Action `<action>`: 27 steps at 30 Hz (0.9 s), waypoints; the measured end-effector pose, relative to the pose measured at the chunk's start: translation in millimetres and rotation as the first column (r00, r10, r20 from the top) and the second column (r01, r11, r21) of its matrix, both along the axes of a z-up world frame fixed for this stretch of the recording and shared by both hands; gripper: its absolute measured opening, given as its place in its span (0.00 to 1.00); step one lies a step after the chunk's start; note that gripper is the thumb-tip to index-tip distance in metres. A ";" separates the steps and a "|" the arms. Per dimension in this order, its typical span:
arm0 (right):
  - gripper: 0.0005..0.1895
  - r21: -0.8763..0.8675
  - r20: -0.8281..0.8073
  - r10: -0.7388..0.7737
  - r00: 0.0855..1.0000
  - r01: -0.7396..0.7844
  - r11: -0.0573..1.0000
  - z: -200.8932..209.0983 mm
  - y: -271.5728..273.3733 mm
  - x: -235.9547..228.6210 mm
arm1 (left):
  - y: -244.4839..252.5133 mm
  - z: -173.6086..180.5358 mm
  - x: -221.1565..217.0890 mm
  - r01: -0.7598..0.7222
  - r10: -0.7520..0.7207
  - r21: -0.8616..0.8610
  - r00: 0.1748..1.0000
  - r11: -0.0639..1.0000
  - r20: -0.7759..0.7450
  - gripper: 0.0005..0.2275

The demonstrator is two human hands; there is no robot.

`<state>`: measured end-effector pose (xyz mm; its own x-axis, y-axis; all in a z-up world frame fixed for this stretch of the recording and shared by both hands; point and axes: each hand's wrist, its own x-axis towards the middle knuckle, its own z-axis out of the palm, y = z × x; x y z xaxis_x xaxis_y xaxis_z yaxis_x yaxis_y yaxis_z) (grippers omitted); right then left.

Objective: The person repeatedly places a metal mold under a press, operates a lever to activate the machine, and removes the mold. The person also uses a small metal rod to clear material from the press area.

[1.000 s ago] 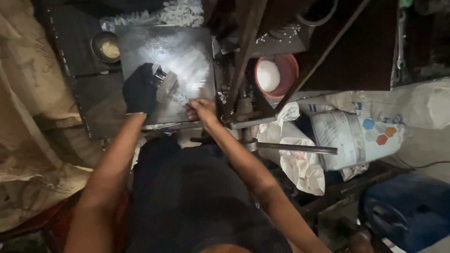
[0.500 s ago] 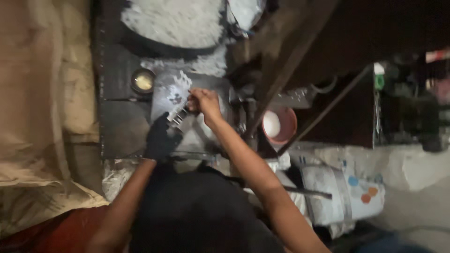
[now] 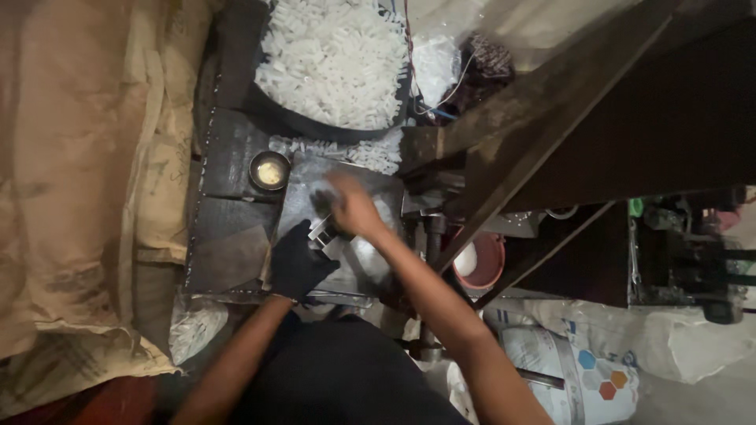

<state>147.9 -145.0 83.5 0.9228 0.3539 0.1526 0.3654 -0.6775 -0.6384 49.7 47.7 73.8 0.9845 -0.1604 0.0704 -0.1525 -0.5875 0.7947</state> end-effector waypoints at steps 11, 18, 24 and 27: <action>0.14 -0.725 -0.144 0.213 0.967 -0.249 0.642 65.1 -16.2 -54.3 | -32.4 -3.0 2.7 -0.009 0.011 0.213 1.000 0.977 -0.007 0.23; 0.22 -0.264 0.225 -0.036 0.974 0.096 0.960 78.2 -36.4 -134.8 | -46.0 -39.0 -42.3 -0.135 0.151 0.090 0.965 0.987 -0.214 0.23; 0.04 0.086 0.274 -0.509 0.816 0.507 0.858 89.1 -113.6 -229.0 | -103.5 -68.8 -49.6 0.242 -0.329 -0.241 0.830 0.940 -0.451 0.25; 0.05 0.098 0.216 -0.719 0.660 0.718 0.689 74.9 -150.9 -245.3 | -165.8 -85.0 -14.9 0.282 -0.308 -0.186 0.942 0.941 -0.132 0.26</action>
<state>-97.4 -295.9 158.3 0.8300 -0.4062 0.3822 -0.1052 -0.7871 -0.6078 34.8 -118.1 -11.2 0.8952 -0.4445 -0.0319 -0.1644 -0.3960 0.9034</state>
